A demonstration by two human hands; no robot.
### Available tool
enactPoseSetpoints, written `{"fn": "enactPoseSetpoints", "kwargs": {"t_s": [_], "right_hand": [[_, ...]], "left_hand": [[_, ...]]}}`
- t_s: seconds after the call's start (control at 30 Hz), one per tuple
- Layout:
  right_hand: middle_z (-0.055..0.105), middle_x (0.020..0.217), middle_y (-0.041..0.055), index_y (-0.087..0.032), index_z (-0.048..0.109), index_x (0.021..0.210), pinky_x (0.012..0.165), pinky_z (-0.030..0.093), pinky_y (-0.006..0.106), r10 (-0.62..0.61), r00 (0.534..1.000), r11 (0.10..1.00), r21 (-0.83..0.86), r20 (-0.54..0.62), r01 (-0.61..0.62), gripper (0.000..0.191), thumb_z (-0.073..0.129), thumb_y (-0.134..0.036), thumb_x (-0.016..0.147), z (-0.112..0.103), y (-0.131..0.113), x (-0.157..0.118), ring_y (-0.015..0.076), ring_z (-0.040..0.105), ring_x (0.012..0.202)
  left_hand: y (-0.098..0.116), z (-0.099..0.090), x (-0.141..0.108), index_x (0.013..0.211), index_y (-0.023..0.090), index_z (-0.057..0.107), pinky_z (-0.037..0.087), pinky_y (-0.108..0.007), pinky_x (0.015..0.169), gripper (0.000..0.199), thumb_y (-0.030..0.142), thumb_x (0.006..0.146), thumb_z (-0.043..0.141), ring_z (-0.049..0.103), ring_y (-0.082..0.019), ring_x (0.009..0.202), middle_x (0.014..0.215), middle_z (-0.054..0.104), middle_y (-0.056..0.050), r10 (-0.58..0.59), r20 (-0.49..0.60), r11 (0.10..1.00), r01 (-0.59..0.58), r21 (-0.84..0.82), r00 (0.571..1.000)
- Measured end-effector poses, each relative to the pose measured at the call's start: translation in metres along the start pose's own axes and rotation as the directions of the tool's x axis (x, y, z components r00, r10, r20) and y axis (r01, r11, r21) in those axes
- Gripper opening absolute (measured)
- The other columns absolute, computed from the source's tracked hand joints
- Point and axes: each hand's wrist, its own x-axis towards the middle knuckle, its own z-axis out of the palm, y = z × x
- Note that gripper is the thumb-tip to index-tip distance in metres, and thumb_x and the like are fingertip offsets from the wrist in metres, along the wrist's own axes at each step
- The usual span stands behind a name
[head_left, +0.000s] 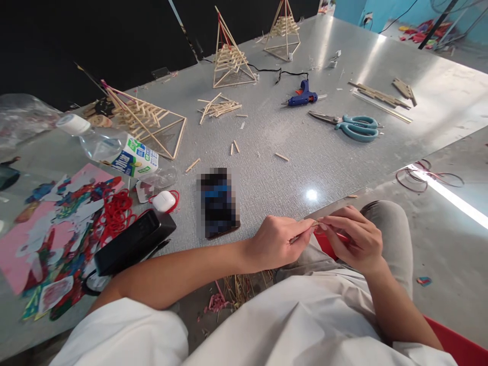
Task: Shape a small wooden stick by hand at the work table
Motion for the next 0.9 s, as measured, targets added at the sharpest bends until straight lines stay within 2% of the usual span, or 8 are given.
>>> {"fn": "enactPoseSetpoints", "kwargs": {"t_s": [0.3, 0.5, 0.63, 0.73, 0.9], "right_hand": [[0.074, 0.073, -0.0005, -0.023, 0.07, 0.113, 0.06, 0.047, 0.032, 0.03, 0.998, 1.0, -0.001, -0.061, -0.03, 0.034, 0.066, 0.002, 0.09, 0.009, 0.0, -0.002, 0.015, 0.063, 0.062], [0.071, 0.069, -0.0014, -0.022, 0.07, 0.103, 0.059, 0.049, 0.029, 0.145, 0.988, 0.971, 0.2, -0.061, -0.13, 0.028, 0.069, 0.002, 0.089, 0.009, 0.001, -0.005, 0.0142, 0.06, 0.062], [0.07, 0.07, -0.0015, -0.022, 0.07, 0.099, 0.058, 0.049, 0.027, 0.261, 0.965, 0.926, 0.289, -0.033, -0.24, 0.023, 0.069, 0.0, 0.092, 0.009, -0.002, -0.008, 0.0129, 0.058, 0.061], [0.069, 0.071, -0.0015, -0.023, 0.072, 0.098, 0.057, 0.049, 0.025, 0.397, 0.918, 0.832, 0.421, 0.005, -0.363, 0.017, 0.068, -0.006, 0.097, 0.011, -0.008, -0.008, 0.0118, 0.061, 0.06], [0.069, 0.067, -0.0031, -0.022, 0.077, 0.096, 0.051, 0.045, 0.021, 0.561, 0.821, 0.599, 0.632, 0.107, -0.492, 0.009, 0.07, -0.018, 0.1, 0.014, -0.016, -0.003, 0.0076, 0.059, 0.05]], "left_hand": [[0.002, -0.003, 0.001, 0.104, 0.01, 0.076, 0.052, -0.024, 0.062, 0.03, 0.019, 0.11, 0.047, 0.062, -0.011, 0.06, 0.07, 0.071, -0.003, -0.026, 0.032, 0.999, 0.027, -0.042, 0.999], [0.005, -0.006, 0.004, 0.102, 0.01, 0.076, 0.048, -0.024, 0.061, 0.034, 0.021, 0.112, 0.045, 0.058, -0.01, 0.058, 0.066, 0.066, 0.0, -0.017, 0.045, 0.998, 0.019, -0.054, 0.999], [0.003, -0.007, 0.004, 0.106, 0.012, 0.076, 0.049, -0.023, 0.066, 0.031, 0.022, 0.112, 0.048, 0.061, -0.01, 0.063, 0.072, 0.071, -0.001, -0.011, 0.029, 0.997, 0.013, -0.08, 1.0], [0.001, -0.006, 0.002, 0.107, 0.012, 0.076, 0.05, -0.023, 0.068, 0.028, 0.02, 0.111, 0.05, 0.062, -0.01, 0.067, 0.076, 0.072, -0.002, -0.027, 0.034, 0.992, 0.031, -0.12, 0.999], [-0.006, -0.003, -0.002, 0.119, 0.012, 0.077, 0.051, -0.023, 0.07, 0.02, 0.015, 0.107, 0.061, 0.063, -0.01, 0.07, 0.079, 0.073, -0.002, -0.028, -0.054, 0.988, 0.019, -0.154, 0.998]]}}
